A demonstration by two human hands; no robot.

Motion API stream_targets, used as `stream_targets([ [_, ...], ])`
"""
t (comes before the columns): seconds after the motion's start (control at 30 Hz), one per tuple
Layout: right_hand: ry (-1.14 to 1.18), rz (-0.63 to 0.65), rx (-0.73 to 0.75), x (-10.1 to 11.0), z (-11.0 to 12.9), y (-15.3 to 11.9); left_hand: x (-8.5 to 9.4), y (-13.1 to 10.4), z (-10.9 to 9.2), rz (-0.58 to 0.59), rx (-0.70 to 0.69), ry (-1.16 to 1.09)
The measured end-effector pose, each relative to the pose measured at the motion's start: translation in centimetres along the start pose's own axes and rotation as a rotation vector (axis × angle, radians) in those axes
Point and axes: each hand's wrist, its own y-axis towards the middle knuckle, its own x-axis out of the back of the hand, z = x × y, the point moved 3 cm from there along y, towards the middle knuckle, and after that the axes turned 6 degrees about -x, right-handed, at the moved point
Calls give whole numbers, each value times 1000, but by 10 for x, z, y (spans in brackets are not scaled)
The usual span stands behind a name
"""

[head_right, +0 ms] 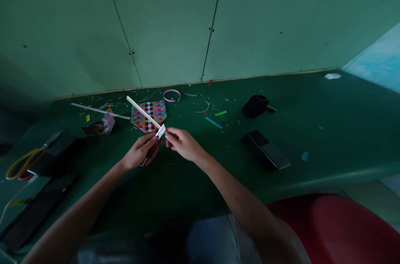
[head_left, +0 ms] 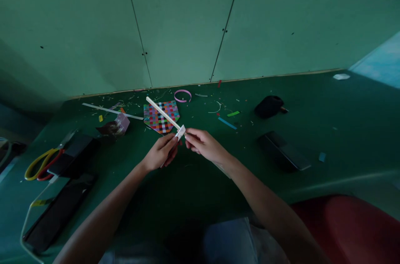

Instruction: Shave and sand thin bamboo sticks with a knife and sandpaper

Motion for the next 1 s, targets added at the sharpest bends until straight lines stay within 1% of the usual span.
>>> stream_targets([
  [0.07, 37, 12, 15, -1, 2, -1, -7, 0, 3, 46, 3, -7],
  [0.13, 80, 21, 6, -2, 3, -2, -10, -1, 4, 62, 3, -18],
  [0.37, 239, 21, -32, -4, 5, -3, -10, -2, 3, 76, 11, -52],
  [0.53, 263, -15, 3, -6, 2, 0, -10, -2, 1, 77, 14, -63],
  [0.73, 251, -44, 47, -5, 2, 1, -10, -3, 1, 76, 12, -63],
  [0.87, 167, -63, 38, -3, 0, 2, -8, -3, -2, 77, 1, -19],
  [1.0, 82, -100, 75, 0, -2, 3, -4, -2, -3, 44, -25, 45],
])
